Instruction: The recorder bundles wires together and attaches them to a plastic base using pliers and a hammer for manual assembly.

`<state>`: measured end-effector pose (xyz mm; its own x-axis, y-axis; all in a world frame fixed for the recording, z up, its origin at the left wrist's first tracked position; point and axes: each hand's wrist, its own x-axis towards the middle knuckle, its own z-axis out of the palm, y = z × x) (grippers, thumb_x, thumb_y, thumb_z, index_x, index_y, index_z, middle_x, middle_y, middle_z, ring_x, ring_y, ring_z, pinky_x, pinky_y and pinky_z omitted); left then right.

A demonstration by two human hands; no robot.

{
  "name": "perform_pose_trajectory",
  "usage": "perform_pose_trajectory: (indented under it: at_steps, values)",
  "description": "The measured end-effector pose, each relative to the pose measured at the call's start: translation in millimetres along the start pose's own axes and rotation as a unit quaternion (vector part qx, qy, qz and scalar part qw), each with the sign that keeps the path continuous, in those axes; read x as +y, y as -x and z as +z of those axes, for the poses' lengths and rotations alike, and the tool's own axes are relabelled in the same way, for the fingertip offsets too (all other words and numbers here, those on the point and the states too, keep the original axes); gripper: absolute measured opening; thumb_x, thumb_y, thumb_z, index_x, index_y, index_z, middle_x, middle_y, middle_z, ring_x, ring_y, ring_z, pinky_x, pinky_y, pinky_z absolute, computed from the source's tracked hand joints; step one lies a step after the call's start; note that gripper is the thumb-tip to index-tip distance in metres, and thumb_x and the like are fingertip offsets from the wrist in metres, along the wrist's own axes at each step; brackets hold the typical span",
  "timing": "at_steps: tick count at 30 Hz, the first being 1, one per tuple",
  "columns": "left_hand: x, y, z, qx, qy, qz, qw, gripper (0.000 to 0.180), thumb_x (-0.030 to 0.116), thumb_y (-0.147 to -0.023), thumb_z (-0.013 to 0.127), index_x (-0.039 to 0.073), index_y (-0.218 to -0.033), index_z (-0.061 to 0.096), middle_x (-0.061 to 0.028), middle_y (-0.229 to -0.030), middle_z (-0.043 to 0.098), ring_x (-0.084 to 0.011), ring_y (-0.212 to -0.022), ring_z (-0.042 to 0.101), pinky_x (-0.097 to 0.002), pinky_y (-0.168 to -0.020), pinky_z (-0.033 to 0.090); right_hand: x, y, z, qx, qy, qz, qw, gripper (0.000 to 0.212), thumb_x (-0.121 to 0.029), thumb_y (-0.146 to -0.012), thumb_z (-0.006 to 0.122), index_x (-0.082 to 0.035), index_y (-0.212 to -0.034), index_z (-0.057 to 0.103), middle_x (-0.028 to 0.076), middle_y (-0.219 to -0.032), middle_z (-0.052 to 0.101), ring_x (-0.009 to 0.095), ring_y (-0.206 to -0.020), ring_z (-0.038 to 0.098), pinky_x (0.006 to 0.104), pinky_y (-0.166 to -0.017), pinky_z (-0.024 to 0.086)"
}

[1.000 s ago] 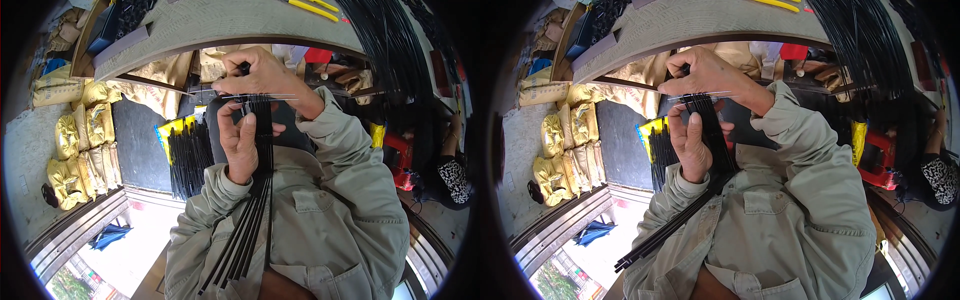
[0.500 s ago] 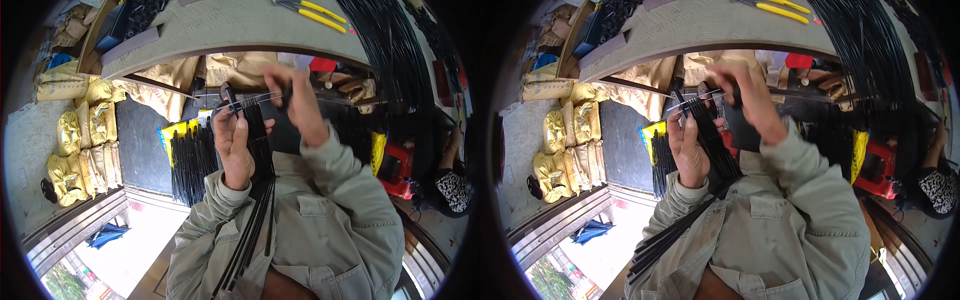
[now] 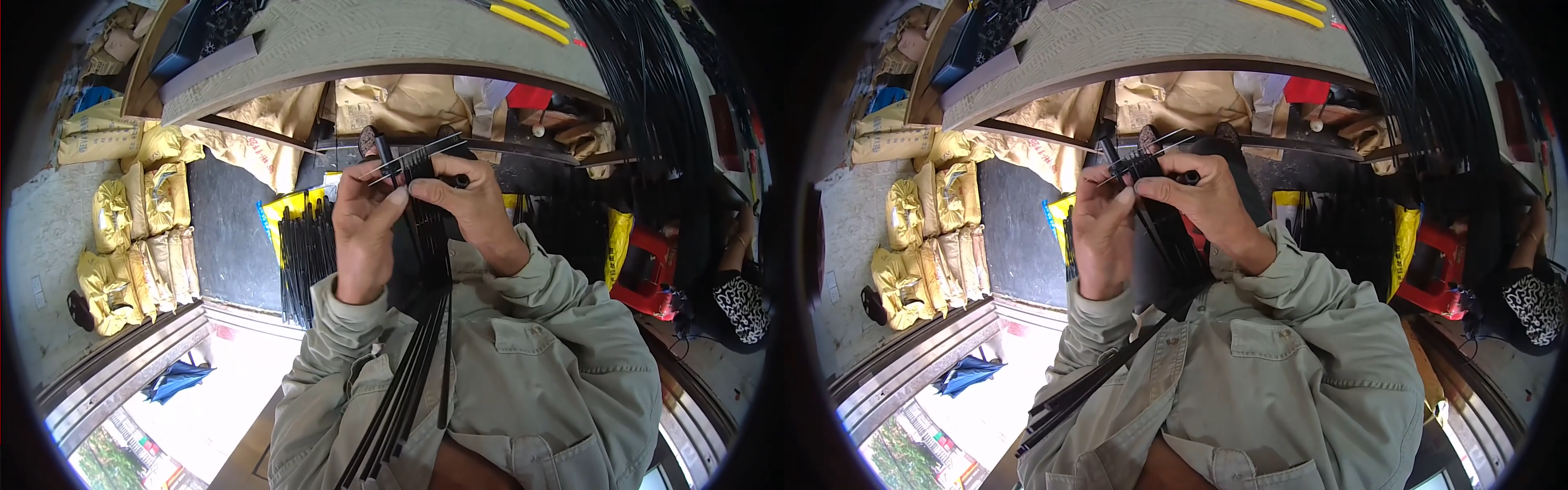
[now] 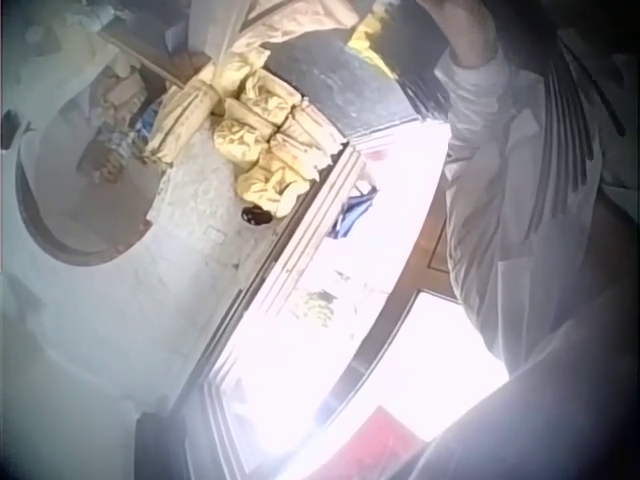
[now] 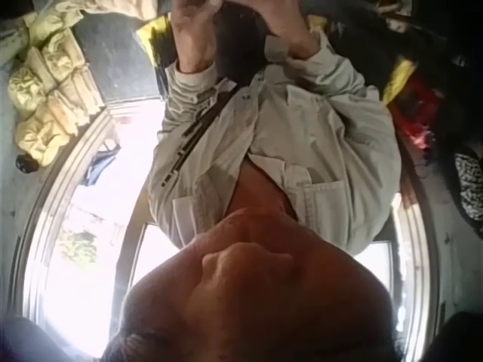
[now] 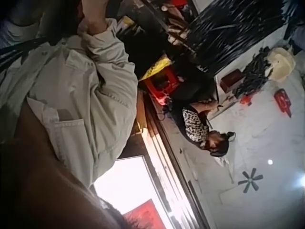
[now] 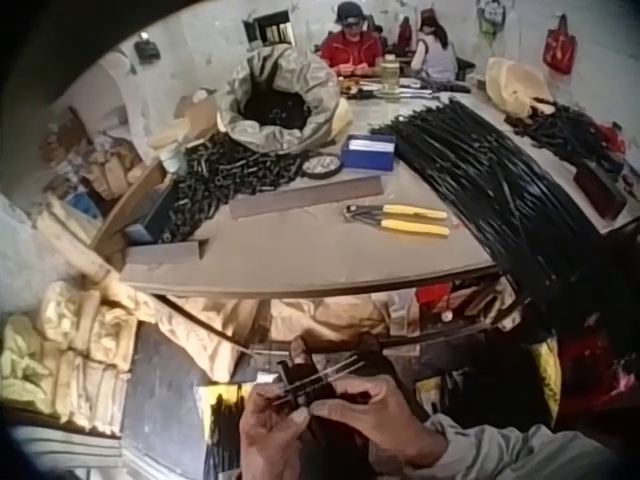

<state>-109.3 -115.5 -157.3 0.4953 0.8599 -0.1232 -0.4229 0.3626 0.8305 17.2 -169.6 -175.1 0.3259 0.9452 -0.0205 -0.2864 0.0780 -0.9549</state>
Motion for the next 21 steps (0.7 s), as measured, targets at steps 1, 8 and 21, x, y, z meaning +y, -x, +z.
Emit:
perform_pose_trajectory:
  at_steps: [1, 8, 21]
  values:
    - [4.0, -2.6, -4.0, 0.0, -0.001, 0.0, 1.0, 0.026, -0.001, -0.083, 0.057, 0.003, -0.107, 0.047, -0.0058, -0.096, 0.056, -0.0104, -0.088, 0.052, -0.0234, -0.077, 0.043, -4.6, -0.1, 2.1, -0.007, -0.012, 0.015, 1.0, 0.013, -0.009, -0.077, 0.067, 0.001, -0.085, 0.066, 0.0, -0.077, 0.061, 0.003, -0.065, 0.049, 0.019, -0.059, 0.04]
    - [17.8, -12.8, -23.3, -0.037, -0.089, -0.022, 0.995, 0.022, 0.004, -0.078, 0.067, 0.0, -0.097, 0.056, -0.003, -0.079, 0.06, -0.009, -0.064, 0.054, -0.0216, -0.061, 0.044, -19.2, 3.0, 6.6, -0.018, 0.03, 0.01, 0.999, 0.011, -0.01, -0.078, 0.066, 0.0, -0.08, 0.064, -0.002, -0.073, 0.059, 0.003, -0.07, 0.05, 0.0189, -0.062, 0.042]
    - [10.7, -3.6, -10.2, 0.013, -0.027, -0.015, 0.999, 0.025, 0.01, -0.085, 0.06, -0.003, -0.106, 0.055, -0.0041, -0.089, 0.061, -0.0074, -0.073, 0.052, -0.0208, -0.067, 0.041, -11.5, 2.2, 10.1, -0.023, -0.008, -0.012, 1.0, 0.023, -0.013, -0.08, 0.064, 0.003, -0.096, 0.057, 0.003, -0.082, 0.059, 0.006, -0.075, 0.051, 0.0215, -0.068, 0.042]
